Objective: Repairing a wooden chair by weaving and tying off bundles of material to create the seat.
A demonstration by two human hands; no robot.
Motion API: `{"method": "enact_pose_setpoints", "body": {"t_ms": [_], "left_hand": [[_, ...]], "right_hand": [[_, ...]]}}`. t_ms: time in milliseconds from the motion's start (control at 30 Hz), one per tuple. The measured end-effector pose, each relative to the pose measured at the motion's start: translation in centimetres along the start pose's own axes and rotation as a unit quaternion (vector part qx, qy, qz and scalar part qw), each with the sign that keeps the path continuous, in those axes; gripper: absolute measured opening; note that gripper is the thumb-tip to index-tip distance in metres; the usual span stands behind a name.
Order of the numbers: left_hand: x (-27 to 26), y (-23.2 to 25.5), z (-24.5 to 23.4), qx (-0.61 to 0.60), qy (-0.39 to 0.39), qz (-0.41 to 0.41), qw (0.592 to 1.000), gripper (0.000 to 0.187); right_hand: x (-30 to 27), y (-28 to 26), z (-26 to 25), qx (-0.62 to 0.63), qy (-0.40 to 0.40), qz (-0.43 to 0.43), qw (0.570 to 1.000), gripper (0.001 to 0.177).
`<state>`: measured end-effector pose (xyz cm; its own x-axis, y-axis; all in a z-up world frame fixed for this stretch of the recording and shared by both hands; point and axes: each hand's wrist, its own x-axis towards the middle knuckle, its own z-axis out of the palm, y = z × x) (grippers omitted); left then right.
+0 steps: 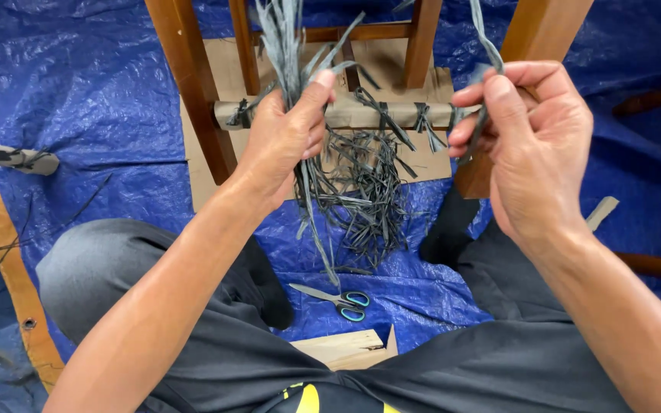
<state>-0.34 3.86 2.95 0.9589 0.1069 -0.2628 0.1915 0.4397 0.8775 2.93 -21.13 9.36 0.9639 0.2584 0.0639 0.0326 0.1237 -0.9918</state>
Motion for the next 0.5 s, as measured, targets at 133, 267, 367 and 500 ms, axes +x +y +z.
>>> {"method": "enact_pose_setpoints", "body": {"t_ms": [133, 267, 367, 500], "left_hand": [[-0.8, 0.0, 1.5, 0.025, -0.037, 0.004, 0.999, 0.041], [-1.1, -1.1, 2.2, 0.098, -0.054, 0.015, 0.994, 0.042], [-1.3, -1.4, 2.4, 0.095, -0.088, 0.06, 0.99, 0.044], [-1.6, -0.7, 3.1, 0.079, -0.072, 0.026, 0.994, 0.034]], "right_hand": [[0.1, 0.6, 1.8, -0.025, -0.01, 0.003, 1.0, 0.01], [-0.4, 2.5, 3.8, -0.091, -0.048, 0.052, 0.993, 0.011], [-1.1, 3.7, 5.0, -0.114, -0.083, 0.07, 0.988, 0.011], [-2.1, 4.4, 6.2, -0.146, -0.118, 0.079, 0.979, 0.014]]}}
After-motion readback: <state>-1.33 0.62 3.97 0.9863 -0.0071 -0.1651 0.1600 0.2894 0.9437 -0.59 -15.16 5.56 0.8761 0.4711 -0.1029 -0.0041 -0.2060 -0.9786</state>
